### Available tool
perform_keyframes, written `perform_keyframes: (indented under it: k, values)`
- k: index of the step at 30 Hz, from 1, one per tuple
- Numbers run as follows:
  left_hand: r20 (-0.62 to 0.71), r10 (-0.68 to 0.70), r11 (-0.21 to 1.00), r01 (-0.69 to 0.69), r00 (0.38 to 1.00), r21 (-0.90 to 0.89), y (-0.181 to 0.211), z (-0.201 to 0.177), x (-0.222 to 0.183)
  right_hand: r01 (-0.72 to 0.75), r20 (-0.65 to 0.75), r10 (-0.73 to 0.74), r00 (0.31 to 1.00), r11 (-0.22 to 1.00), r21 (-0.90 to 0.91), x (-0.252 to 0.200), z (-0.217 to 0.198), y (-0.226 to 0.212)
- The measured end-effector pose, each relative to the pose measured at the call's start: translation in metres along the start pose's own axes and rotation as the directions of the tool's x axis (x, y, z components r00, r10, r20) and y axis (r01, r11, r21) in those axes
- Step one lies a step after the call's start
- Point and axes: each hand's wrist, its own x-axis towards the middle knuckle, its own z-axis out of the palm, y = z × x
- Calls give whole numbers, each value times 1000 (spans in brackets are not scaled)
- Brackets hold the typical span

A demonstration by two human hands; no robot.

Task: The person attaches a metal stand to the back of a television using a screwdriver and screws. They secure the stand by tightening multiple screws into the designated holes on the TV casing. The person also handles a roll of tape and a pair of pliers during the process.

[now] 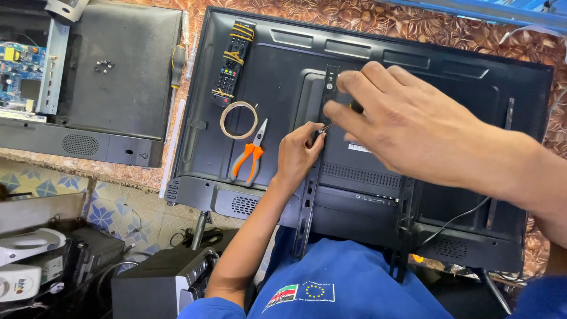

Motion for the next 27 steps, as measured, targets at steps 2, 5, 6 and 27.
perform_keyframes:
  k: [2, 5, 6, 27]
  values:
    - [7, -12, 1000, 12, 1000, 5, 1, 0, -1, -39, 71, 35, 997, 998, 57, -3, 3, 1]
    - [12, -22, 1000, 22, 1000, 10, 2, -1, 0, -116, 71, 120, 990, 992, -54, -8, 17, -3]
    - [14, -27, 1000, 27, 1000, 8, 2, -2, 1, -159, -5, 162, 987, 965, -208, -10, 23, -5]
    - [8, -14, 1000, 13, 1000, 22, 2, -1, 0, -177, -24, 176, 984, 968, -180, -15, 25, -5]
